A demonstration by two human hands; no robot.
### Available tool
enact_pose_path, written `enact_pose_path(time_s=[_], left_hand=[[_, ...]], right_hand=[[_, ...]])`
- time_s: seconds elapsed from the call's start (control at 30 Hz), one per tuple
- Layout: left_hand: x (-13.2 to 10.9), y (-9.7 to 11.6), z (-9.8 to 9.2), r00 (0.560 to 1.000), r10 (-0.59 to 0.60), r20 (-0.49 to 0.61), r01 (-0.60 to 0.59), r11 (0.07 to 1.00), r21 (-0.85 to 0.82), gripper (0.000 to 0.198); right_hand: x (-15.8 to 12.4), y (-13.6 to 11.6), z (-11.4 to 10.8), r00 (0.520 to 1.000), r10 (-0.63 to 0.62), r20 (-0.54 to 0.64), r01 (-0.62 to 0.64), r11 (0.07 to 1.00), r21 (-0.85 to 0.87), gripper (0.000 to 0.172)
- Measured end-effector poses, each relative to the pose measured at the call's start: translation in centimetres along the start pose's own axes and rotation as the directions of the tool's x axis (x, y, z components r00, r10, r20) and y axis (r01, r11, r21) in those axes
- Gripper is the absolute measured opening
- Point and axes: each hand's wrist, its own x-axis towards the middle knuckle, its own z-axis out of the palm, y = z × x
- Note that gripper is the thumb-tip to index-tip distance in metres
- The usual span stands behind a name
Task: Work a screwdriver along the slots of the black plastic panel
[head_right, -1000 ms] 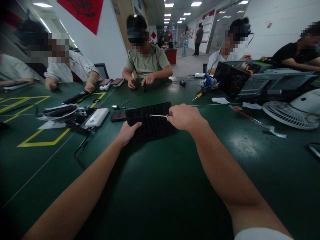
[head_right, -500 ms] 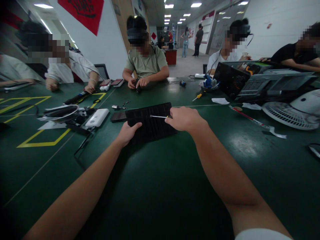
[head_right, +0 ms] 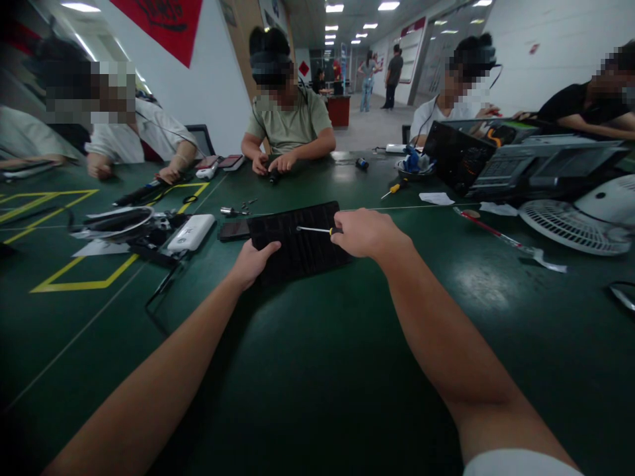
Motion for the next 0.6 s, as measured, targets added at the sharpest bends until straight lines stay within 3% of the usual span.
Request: enact_pose_path(time_s=[0.6], left_hand=[[0.04, -0.13, 0.01, 1.0, 0.007, 0.003, -0.007, 1.0, 0.015, 0.05]], right_hand=[[0.0, -0.03, -0.22, 0.999, -0.015, 0.042, 0.015, 1.0, 0.007, 0.039]])
